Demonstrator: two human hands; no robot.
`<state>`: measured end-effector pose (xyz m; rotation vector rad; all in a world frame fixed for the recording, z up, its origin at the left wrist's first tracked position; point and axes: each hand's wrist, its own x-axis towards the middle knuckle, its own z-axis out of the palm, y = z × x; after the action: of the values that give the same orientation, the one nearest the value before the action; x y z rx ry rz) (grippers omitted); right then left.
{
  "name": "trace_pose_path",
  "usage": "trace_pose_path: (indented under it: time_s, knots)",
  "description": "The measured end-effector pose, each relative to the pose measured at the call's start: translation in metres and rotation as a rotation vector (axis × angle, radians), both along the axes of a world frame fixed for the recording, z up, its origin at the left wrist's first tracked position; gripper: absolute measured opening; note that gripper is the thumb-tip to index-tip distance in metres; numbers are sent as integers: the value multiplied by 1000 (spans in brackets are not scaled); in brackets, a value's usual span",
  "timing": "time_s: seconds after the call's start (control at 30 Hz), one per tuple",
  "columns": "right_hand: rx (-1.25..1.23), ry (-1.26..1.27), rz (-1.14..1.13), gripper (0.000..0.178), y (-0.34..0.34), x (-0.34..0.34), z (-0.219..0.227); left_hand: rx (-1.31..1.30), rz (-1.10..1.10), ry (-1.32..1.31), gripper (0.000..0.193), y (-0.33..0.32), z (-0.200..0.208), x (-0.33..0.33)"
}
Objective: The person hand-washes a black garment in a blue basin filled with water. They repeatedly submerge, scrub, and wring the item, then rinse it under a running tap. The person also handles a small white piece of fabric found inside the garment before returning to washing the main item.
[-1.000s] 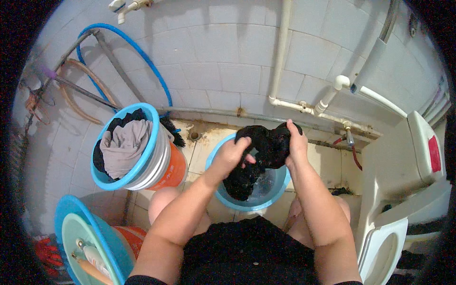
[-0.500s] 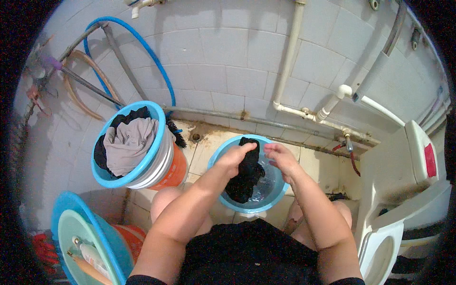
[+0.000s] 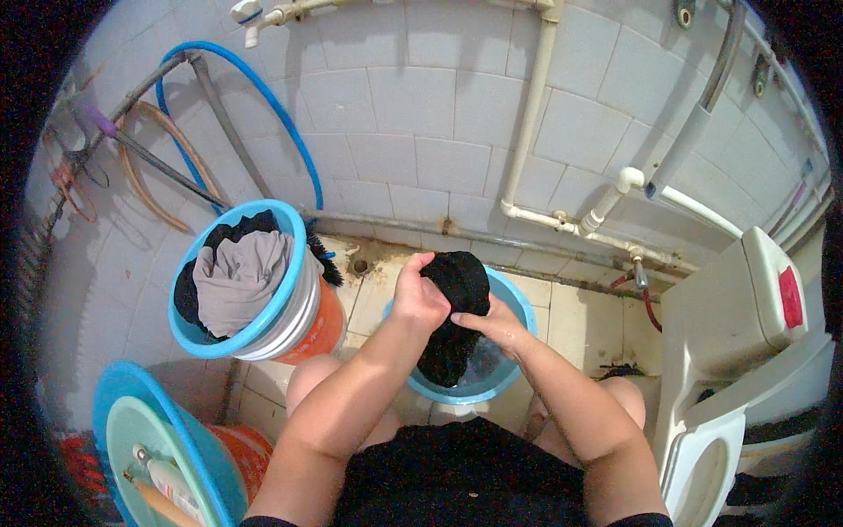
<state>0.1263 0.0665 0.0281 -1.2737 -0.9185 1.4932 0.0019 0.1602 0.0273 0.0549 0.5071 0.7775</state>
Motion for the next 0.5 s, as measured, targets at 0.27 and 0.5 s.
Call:
trace_pose_path:
  time_s: [0.27,0.5]
  knots:
    - [-111,261,-139,37,3,7,29,104,-269,107,37,4,9,-6]
    - [-136,474,-234,28,-1,25,49,560,-533,286,44,-37,17,-1]
